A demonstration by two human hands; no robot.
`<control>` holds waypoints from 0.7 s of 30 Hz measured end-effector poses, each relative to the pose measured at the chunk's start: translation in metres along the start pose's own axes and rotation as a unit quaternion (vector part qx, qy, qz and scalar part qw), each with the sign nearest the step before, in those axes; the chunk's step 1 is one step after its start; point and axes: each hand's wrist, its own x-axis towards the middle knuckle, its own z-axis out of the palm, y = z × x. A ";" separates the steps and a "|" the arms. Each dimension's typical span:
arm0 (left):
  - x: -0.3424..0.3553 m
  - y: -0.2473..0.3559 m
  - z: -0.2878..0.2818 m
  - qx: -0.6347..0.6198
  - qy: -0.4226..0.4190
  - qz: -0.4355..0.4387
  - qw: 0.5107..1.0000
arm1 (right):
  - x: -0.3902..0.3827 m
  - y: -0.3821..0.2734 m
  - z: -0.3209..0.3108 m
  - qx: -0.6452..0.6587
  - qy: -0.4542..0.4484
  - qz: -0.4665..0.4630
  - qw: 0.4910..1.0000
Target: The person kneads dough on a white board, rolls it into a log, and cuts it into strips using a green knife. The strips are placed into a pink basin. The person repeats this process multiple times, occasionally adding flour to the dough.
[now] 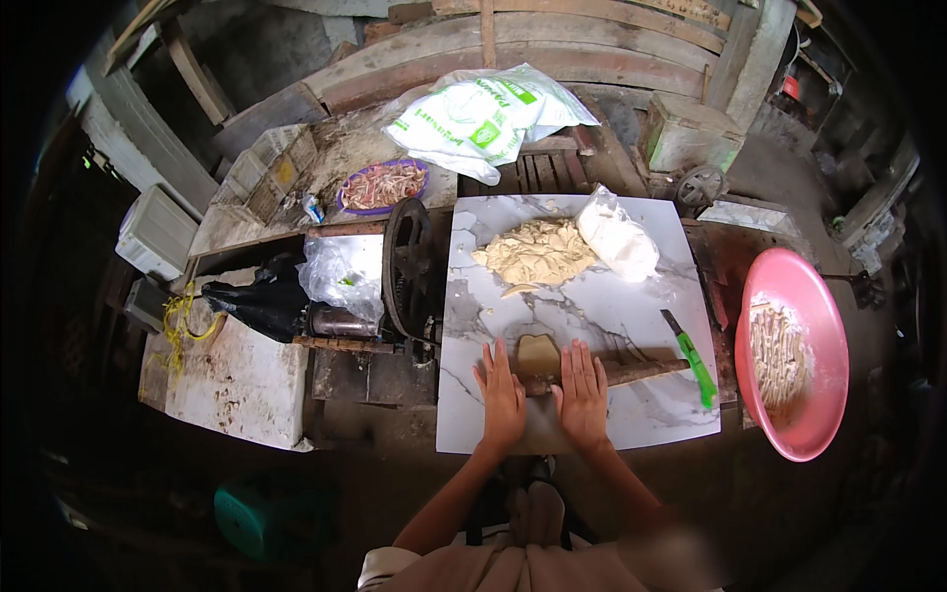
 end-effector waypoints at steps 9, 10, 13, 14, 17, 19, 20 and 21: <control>0.069 -0.012 0.013 0.092 0.027 0.008 0.995 | 0.059 0.022 0.027 -0.056 0.041 0.007 0.998; 0.083 -0.018 0.017 0.103 0.034 0.004 0.994 | 0.073 0.024 0.032 -0.067 0.042 0.011 0.997; 0.105 -0.021 0.023 0.109 0.046 -0.002 0.993 | 0.094 0.029 0.037 -0.096 0.035 0.023 0.995; 0.108 -0.021 0.024 0.107 0.049 -0.002 0.993 | 0.096 0.029 0.039 -0.104 0.031 0.026 0.994; 0.080 -0.024 0.024 0.085 0.053 0.032 0.994 | 0.069 0.022 0.033 -0.078 0.036 0.019 0.996; 0.052 -0.010 0.017 0.057 0.034 0.034 0.997 | 0.042 0.016 0.023 -0.037 0.048 0.019 0.998; 0.038 -0.002 0.011 0.045 0.026 0.033 0.998 | 0.030 0.013 0.019 -0.019 0.041 0.018 0.999; 0.026 0.000 0.007 0.031 0.022 0.028 0.999 | 0.020 0.009 0.014 -0.001 0.034 0.016 0.999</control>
